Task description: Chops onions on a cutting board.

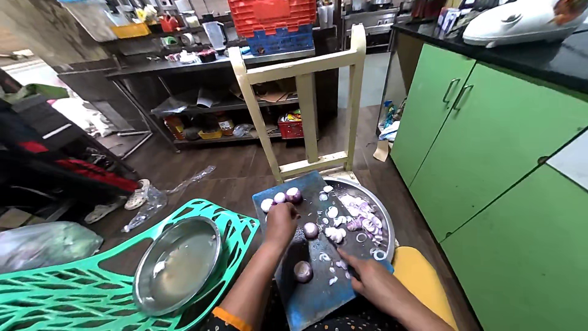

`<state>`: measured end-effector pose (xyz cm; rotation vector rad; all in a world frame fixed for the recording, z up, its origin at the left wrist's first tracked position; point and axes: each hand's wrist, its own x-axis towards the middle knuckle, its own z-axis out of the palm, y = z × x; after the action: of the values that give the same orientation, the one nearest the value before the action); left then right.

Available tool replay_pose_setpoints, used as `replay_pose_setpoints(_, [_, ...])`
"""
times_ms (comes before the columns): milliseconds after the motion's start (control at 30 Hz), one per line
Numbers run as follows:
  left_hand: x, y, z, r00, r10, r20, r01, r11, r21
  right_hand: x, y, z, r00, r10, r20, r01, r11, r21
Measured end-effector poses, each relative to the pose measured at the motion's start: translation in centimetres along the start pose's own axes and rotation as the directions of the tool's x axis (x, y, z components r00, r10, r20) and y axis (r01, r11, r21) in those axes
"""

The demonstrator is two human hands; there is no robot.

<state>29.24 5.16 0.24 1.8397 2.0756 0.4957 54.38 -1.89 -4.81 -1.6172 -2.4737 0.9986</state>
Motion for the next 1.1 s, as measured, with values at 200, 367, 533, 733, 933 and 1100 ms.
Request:
replay_pose_setpoints(200, [0.7,-0.9,3.3,0.968,-0.057,0.244,0.051,0.998,0.031,0.5,2.5,-1.9,0.976,0.095,-0.196,-0.098,0.995,-0.005])
replay_pose_setpoints(367, [0.8,1.9,5.0,0.937,0.041,0.347,-0.059,0.997,0.042,-1.2,1.6,0.0,0.992,0.107,-0.061,-0.110,0.993,-0.032])
replay_pose_setpoints(533, [-1.6,4.8,5.7,0.925,0.036,0.378,-0.073,0.994,0.086,-1.3,0.3,0.5,0.993,-0.003,-0.119,-0.005,0.998,-0.066])
replay_pose_setpoints(733, [-2.1,6.5,5.5,0.909,0.025,0.417,-0.111,0.977,0.183,-0.1,-0.4,0.4,0.997,0.074,-0.010,-0.075,0.989,-0.130])
replay_pose_setpoints(933, [-2.2,6.3,5.9,0.913,0.032,0.406,-0.122,0.972,0.198,-0.5,-1.4,0.2,0.998,0.051,-0.037,-0.055,0.993,-0.106])
replay_pose_setpoints(1100, [-2.4,6.1,5.5,0.920,0.027,0.391,-0.103,0.979,0.177,-0.6,-1.0,0.6,0.997,0.076,-0.004,-0.076,0.989,-0.128])
